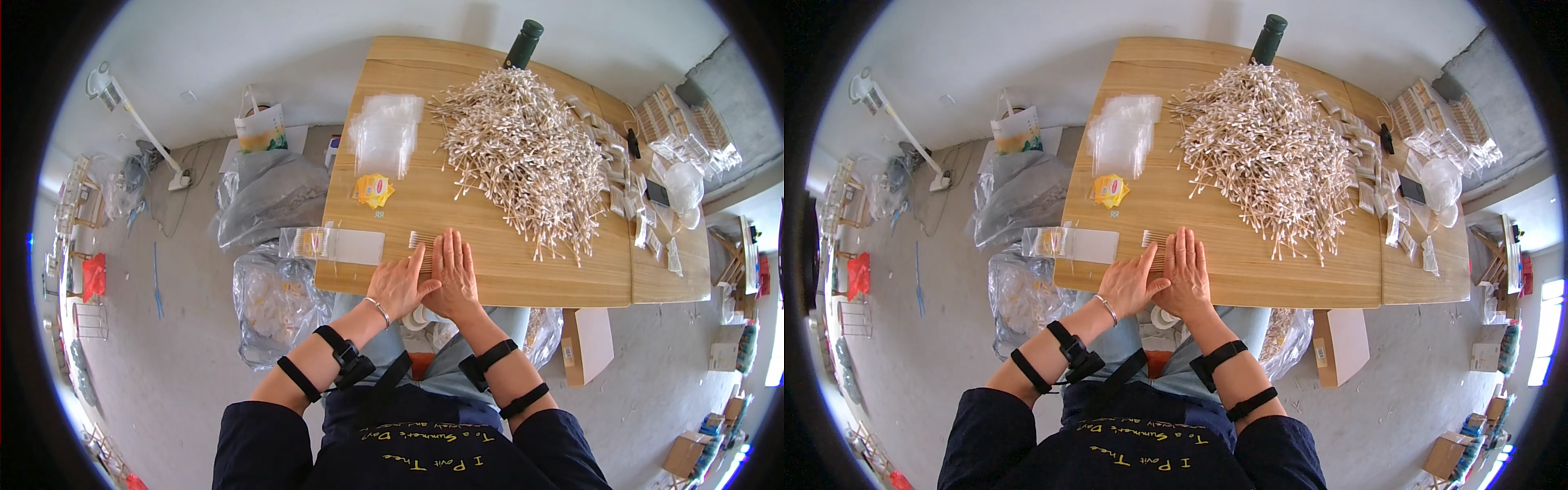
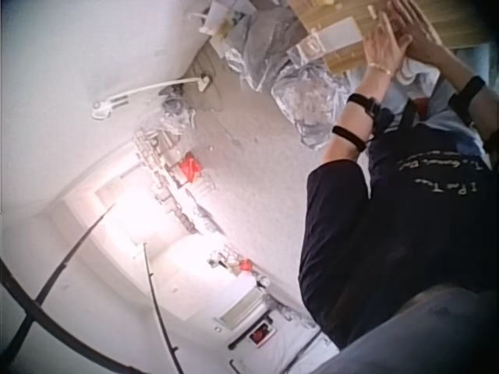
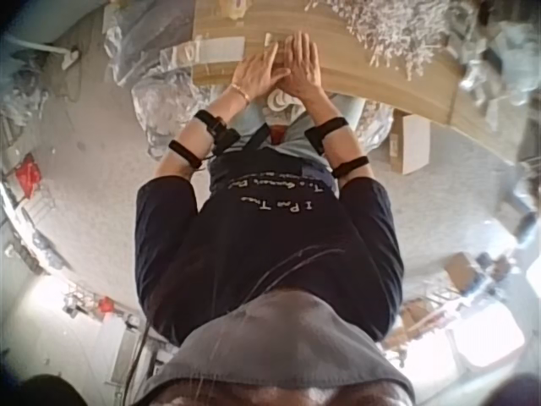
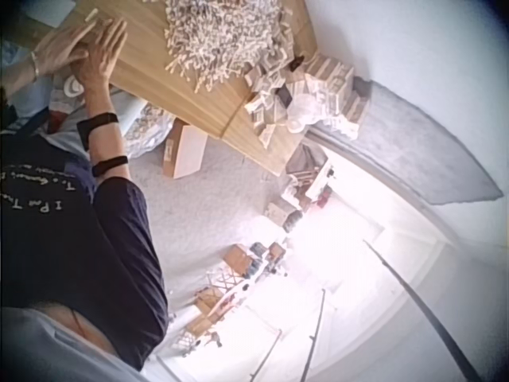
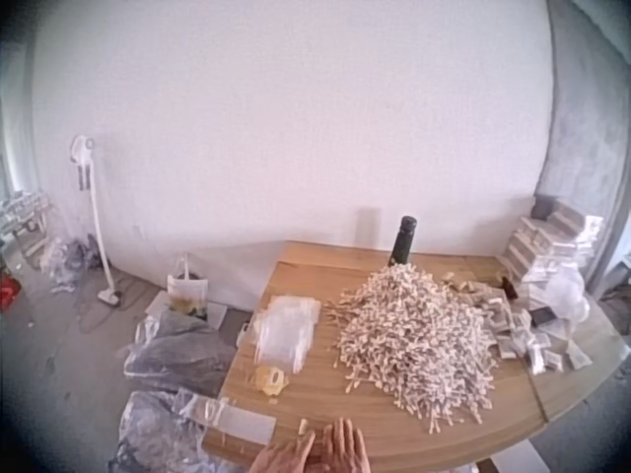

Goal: Sorting and packaging small bundles of cotton swabs into plastic bags.

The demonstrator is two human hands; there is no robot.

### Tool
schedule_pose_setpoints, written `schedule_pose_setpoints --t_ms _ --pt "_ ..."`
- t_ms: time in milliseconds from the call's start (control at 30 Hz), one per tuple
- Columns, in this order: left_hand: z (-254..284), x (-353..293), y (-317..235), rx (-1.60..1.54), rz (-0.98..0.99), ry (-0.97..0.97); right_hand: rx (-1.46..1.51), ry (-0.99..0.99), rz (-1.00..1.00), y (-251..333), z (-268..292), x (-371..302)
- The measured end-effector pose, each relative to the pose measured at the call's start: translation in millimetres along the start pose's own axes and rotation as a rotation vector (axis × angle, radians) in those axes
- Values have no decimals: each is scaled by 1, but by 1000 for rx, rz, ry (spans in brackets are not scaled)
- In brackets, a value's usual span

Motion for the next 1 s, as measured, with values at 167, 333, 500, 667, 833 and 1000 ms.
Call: schedule_pose_setpoints --t_ms 167,333,500,667,833,1000 --pt "-5 -1 4 32 -46 -20 7 14 -3 1 4 2" --pt "7 8 -3 -57 69 97 37 -17 3 -1 3 0" --pt "3 11 1 -33 64 117 66 -38 11 0 2 0" --pt "2 12 1 2 32 102 61 -19 -2 0 3 0" --pt "7 17 1 -31 119 175 60 -41 13 0 2 -1" --pt "5 16 1 0 87 124 34 -59 17 -1 1 -1"
Point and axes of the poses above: each hand's wrist, its own x-axis towards the middle knuckle, its own z-axis out of the back of the hand, y = z × x, the point moved 3 cm from there along x, towards the middle knuckle, and after that the axes turned 8 degrees about -y, right-handed, at the moved point
